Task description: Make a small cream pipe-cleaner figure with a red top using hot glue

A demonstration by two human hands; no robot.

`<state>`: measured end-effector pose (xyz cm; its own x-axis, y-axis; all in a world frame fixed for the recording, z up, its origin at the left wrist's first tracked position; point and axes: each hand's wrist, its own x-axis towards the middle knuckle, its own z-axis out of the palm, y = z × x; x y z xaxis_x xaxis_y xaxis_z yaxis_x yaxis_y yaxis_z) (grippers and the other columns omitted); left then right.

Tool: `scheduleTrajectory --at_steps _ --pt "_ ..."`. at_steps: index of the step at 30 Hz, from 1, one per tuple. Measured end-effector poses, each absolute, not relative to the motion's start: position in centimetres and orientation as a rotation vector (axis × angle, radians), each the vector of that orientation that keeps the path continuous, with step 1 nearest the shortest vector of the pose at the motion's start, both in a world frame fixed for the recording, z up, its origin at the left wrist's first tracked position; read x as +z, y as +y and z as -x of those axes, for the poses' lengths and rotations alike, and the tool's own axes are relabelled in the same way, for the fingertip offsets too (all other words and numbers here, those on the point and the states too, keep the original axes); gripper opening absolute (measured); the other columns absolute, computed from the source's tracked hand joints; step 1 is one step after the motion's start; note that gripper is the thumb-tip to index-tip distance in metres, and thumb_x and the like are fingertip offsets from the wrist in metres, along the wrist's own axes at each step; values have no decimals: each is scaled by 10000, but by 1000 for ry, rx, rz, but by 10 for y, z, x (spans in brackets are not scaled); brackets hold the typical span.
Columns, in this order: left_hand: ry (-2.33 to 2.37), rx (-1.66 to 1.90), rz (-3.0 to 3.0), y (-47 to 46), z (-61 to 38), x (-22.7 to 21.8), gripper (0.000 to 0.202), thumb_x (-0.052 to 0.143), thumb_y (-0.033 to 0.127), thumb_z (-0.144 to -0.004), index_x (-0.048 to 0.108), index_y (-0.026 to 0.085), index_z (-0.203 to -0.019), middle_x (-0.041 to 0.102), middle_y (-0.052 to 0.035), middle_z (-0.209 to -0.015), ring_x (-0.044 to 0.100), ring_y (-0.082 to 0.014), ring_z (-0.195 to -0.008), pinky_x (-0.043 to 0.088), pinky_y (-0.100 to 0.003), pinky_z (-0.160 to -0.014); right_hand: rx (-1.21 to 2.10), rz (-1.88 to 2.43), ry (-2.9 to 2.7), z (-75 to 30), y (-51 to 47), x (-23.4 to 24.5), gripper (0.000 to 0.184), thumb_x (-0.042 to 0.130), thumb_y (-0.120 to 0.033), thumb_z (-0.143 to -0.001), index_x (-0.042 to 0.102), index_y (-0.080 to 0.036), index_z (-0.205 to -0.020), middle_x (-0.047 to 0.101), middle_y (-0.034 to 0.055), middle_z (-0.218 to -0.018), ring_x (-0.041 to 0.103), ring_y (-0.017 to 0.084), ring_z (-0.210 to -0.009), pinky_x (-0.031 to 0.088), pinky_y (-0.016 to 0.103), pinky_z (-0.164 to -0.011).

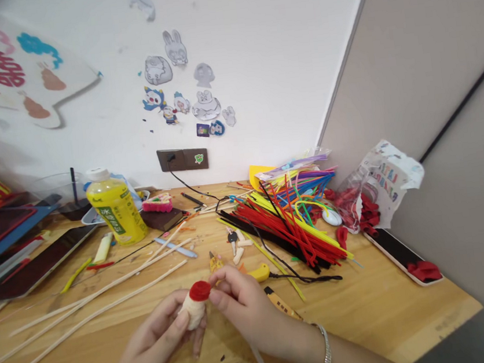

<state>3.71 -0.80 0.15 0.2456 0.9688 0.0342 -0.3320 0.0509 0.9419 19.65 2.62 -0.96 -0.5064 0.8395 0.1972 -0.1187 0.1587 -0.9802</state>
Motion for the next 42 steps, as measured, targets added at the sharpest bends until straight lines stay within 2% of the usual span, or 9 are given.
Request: scheduleTrajectory --at_steps 6,9,12,16,20,24,28,33,42 --pt "574 998 -898 -4 -38 -14 301 665 455 -711 644 168 -797 593 12 -605 505 -86 -429 439 -196 -407 1481 642 -1695 -199 25 -6 337 522 -461 -847 572 -182 -1030 561 21 -836 522 127 -740 424 252 -681" --pt "504 933 -856 -1 -39 -22 331 645 482 -715 637 159 -787 607 -1 -582 492 -82 -379 419 -191 -365 1585 572 -1622 -198 26 -7 315 560 -436 -833 569 -172 -1005 551 -1 -763 521 103 -656 418 227 -621" --pt "602 964 -863 -2 -39 -20 329 629 487 -728 620 161 -768 618 -9 -594 519 -100 -417 433 -205 -397 1706 505 -1541 -195 27 -10 298 565 -418 -835 540 -166 -991 565 -11 -696 545 102 -595 427 232 -591" --pt "780 1062 -1032 -6 -40 -11 323 646 494 -708 596 184 -782 579 26 -611 507 -102 -468 425 -212 -455 1672 582 -1504 -192 25 -11 271 583 -387 -831 543 -164 -979 575 -1 -733 556 112 -667 426 242 -641" --pt "932 1126 -1208 -7 -41 -10 359 657 504 -687 599 184 -841 534 47 -574 444 -97 -466 385 -209 -456 1616 689 -1523 -190 21 -11 283 588 -392 -823 537 -167 -986 553 -6 -742 522 108 -660 401 241 -628" --pt "987 1100 -1245 -6 -40 -9 356 593 528 -731 579 174 -769 508 49 -527 447 -106 -457 388 -225 -470 1543 737 -1603 -192 22 -9 304 585 -396 -820 556 -165 -1017 467 -43 -651 430 86 -580 349 224 -572" --pt "911 1097 -1188 -6 -40 -5 362 584 535 -735 573 174 -714 512 38 -564 456 -103 -461 390 -218 -451 1430 743 -1730 -197 25 -7 313 573 -384 -829 579 -183 -1070 385 -62 -613 328 76 -537 275 206 -506" --pt "756 1065 -1032 -7 -40 -8 356 608 519 -727 555 174 -657 502 41 -567 455 -88 -440 390 -200 -424 1379 754 -1815 -202 28 -2 338 559 -406 -831 592 -173 -1073 384 -61 -595 318 78 -523 257 211 -492" --pt "471 1014 -824 -5 -41 -30 296 595 447 -775 607 152 -748 550 14 -573 458 -68 -384 377 -175 -370 1425 752 -1794 -203 28 6 396 588 -483 -782 606 -132 -965 335 -86 -522 272 63 -464 199 196 -436"
